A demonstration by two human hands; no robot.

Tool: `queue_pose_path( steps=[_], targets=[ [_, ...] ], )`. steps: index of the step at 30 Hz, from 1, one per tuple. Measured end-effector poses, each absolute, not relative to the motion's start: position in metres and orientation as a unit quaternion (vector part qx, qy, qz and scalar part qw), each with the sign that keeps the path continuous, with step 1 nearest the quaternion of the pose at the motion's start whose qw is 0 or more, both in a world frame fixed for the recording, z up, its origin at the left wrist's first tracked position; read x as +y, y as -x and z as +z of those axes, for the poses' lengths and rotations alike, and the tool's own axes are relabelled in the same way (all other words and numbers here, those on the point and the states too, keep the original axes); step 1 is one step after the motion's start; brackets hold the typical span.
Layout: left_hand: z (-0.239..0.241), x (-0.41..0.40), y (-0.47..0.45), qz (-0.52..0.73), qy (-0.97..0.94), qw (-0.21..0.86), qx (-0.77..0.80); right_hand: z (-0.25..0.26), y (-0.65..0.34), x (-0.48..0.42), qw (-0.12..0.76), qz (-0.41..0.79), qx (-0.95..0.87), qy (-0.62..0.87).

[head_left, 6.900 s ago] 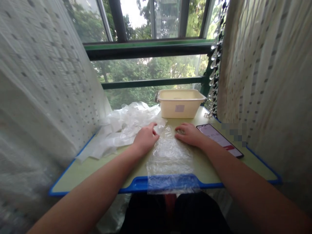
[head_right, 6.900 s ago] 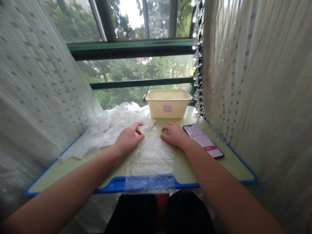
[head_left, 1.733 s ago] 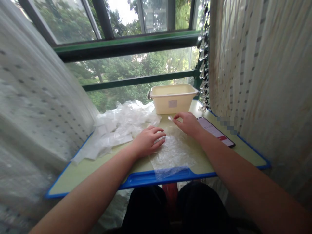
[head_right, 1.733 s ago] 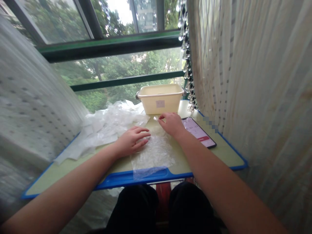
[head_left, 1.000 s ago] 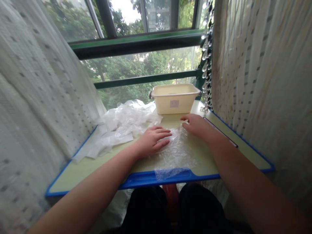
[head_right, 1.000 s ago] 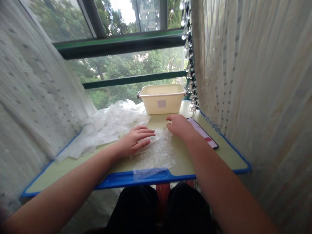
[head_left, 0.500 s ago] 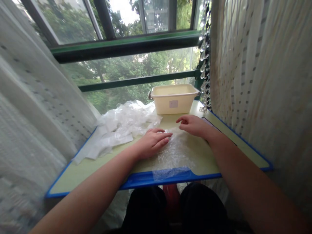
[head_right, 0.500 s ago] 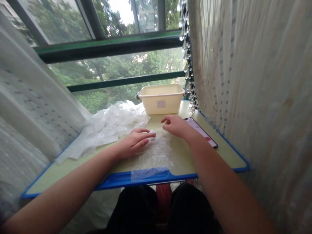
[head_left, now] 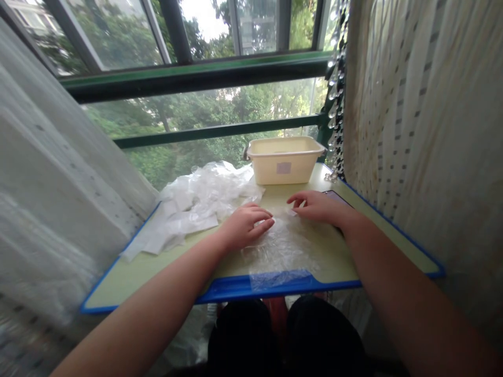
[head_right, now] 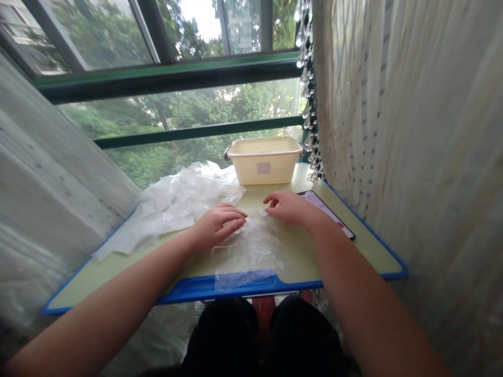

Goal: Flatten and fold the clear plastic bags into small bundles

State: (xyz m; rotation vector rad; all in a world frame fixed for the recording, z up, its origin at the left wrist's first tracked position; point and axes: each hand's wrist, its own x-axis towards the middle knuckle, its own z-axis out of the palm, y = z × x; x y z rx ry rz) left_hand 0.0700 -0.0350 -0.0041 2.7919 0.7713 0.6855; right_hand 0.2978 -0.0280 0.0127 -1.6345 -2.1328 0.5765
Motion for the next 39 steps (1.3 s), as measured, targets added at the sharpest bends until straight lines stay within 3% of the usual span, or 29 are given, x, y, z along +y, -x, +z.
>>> queue_pose_path(
  steps=[5,13,16,23,30,35,39],
  targets=[
    [-0.007,-0.032,-0.065,0.240,-0.924,0.057,0.294,0.010,-0.302,-0.025,0.154,0.256,-0.723,0.622],
    [0.000,-0.044,-0.076,0.183,-0.955,0.077,0.219,0.017,-0.310,-0.029,0.214,0.431,-0.633,0.606],
    [0.000,-0.047,-0.079,0.155,-0.958,0.091,0.225,0.016,-0.310,-0.030,0.237,0.407,-0.657,0.589],
    [-0.001,-0.045,-0.079,0.139,-0.957,0.104,0.234,0.021,-0.306,-0.028,0.384,0.301,-0.678,0.549],
    [-0.001,-0.046,-0.077,0.128,-0.957,0.104,0.238,0.029,-0.298,-0.038,0.246,0.378,-0.760,0.468],
    [-0.001,-0.046,-0.078,0.136,-0.958,0.100,0.234,0.023,-0.303,-0.031,0.247,0.278,-0.769,0.521],
    [-0.002,-0.044,-0.078,0.167,-0.957,0.110,0.208,0.017,-0.305,-0.026,0.168,0.200,-0.769,0.584]
  ],
)
